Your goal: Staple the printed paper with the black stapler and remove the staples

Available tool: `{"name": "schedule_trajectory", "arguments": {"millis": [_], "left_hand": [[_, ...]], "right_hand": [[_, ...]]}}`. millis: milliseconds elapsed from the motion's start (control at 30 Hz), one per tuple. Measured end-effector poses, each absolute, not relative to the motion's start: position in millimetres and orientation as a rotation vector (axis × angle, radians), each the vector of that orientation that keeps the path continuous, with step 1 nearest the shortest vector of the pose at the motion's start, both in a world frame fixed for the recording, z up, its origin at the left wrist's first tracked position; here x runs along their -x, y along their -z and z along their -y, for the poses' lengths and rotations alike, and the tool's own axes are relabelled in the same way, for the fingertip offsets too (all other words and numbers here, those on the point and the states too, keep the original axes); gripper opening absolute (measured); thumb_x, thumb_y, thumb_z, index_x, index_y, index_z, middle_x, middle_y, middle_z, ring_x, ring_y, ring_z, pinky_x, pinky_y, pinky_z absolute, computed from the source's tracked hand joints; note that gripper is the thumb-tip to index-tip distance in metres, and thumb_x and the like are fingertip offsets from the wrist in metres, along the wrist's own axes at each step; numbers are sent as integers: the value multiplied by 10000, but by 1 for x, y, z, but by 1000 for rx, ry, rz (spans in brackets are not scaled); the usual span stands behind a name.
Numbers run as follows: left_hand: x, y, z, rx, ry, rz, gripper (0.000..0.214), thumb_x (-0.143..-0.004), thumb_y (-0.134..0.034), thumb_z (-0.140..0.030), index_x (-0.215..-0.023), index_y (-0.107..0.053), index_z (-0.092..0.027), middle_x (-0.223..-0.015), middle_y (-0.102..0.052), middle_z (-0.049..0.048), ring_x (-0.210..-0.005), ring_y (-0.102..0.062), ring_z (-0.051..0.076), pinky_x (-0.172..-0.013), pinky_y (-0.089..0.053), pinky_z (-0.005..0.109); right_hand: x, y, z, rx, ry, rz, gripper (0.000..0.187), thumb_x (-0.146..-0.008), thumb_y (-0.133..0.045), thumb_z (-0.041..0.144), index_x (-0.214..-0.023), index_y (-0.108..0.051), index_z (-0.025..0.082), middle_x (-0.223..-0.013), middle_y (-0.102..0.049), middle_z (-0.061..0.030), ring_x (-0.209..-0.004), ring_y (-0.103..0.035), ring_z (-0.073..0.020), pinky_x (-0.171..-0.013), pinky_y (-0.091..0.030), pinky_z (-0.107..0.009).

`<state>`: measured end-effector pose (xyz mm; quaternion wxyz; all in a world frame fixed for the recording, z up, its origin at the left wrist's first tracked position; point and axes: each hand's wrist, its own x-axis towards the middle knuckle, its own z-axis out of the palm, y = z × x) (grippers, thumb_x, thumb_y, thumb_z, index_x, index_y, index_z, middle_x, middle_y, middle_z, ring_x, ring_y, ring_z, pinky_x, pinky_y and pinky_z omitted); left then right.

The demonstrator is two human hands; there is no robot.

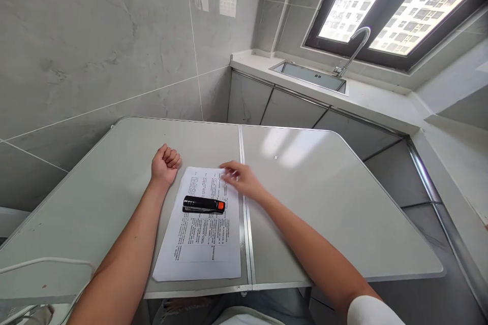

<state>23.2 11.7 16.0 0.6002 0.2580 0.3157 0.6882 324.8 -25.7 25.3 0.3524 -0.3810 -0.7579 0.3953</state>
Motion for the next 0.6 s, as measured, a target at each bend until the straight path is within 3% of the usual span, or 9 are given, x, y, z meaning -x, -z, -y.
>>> {"name": "schedule_trajectory", "arguments": {"millis": [100, 200, 267, 333, 600], "left_hand": [[-29, -16, -11, -632, -1516, -746, 584, -911, -686, -315, -580, -219, -195, -502, -199, -69, -403, -231, 62, -398, -210, 249], [-32, -15, -11, -645, -1507, -763, 573, -911, -687, -317, -577, -238, -194, -511, -198, -67, -411, -236, 62, -398, -218, 244], [-32, -15, -10, -640, -1513, -765, 568, -909, -686, -315, -578, -240, -194, -515, -194, -66, -413, -233, 62, -397, -220, 242], [-31, -14, -10, -624, -1517, -766, 573, -903, -690, -315, -579, -232, -195, -516, -191, -66, -413, -228, 61, -393, -217, 240], [-30, -12, -11, -602, -1516, -765, 577, -892, -694, -313, -583, -221, -196, -509, -196, -69, -410, -230, 63, -396, -239, 237]], "right_hand": [[-391, -14, -9, 1367, -541, 1826, 199, -936, -578, 269, -1009, -758, 228, -1021, -642, -75, -936, -589, -225, -864, -512, -385], [-451, -2, -32, 1623, -236, 1866, 286, -898, -624, 267, -1141, -774, 248, -1285, -587, -129, -1185, -481, -331, -967, -488, -472], [-477, 5, -39, 1682, -195, 1964, 338, -913, -622, 279, -1221, -758, 254, -1361, -574, -125, -1188, -480, -337, -1003, -475, -496], [-489, 12, -42, 1685, -215, 2048, 320, -940, -584, 269, -1202, -767, 249, -1301, -628, -116, -1134, -522, -315, -1008, -477, -484], [-483, 14, -54, 1622, -283, 1990, 285, -905, -515, 161, -944, -795, 197, -1017, -708, -98, -865, -639, -220, -860, -519, -361]]}}
